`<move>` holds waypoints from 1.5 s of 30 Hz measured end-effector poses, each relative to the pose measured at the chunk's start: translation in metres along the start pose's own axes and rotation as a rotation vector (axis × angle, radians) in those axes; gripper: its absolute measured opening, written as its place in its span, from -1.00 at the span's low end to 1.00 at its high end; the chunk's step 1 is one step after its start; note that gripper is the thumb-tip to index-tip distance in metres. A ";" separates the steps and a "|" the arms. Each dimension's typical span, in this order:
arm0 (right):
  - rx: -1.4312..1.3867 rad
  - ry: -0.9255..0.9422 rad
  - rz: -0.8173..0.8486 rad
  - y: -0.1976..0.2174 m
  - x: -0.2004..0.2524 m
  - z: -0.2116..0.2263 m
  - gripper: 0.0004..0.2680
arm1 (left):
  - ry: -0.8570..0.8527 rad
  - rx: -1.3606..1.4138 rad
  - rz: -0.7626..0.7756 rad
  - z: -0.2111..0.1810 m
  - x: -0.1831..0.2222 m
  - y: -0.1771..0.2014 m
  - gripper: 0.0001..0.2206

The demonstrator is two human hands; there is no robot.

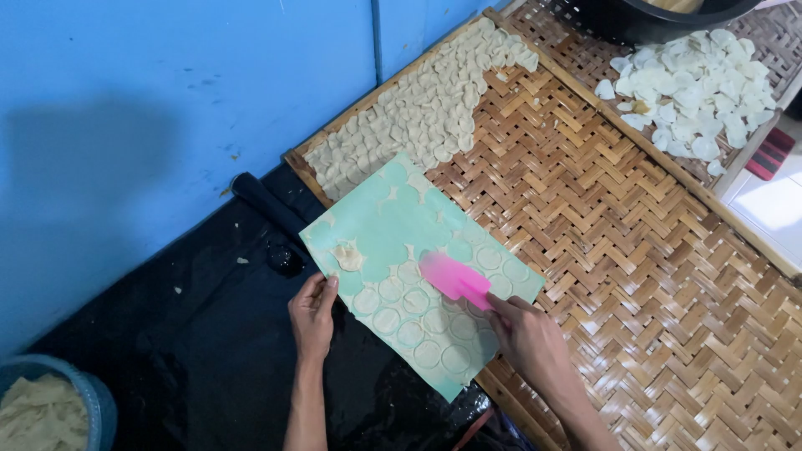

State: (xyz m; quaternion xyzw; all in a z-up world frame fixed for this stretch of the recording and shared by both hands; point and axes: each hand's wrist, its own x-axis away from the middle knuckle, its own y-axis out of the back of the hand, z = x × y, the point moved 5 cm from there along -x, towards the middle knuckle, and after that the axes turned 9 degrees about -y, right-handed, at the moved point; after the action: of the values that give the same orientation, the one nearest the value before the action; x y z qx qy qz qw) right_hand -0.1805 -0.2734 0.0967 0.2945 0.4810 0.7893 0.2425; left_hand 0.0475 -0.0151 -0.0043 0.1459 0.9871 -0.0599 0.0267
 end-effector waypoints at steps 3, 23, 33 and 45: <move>-0.037 0.004 0.014 -0.019 -0.013 -0.014 -0.74 | -0.010 -0.017 0.006 -0.003 0.000 -0.001 -0.72; -0.543 -0.037 0.171 -0.015 -0.045 -0.032 -0.71 | 0.001 -0.031 -0.005 -0.003 -0.001 0.000 -0.73; -0.473 -0.019 -0.437 0.038 -0.215 -0.075 -0.75 | 0.093 -0.097 -0.053 0.002 -0.002 0.002 -0.75; -0.392 -0.069 -0.539 0.083 -0.343 -0.031 -0.77 | 0.114 -0.051 -0.074 0.018 -0.005 0.006 -0.76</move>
State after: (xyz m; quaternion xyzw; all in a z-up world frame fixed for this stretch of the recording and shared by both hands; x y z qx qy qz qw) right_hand 0.0328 -0.5556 0.0807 0.1309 0.3724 0.7638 0.5106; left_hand 0.0542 -0.0132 -0.0220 0.1120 0.9929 -0.0271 -0.0280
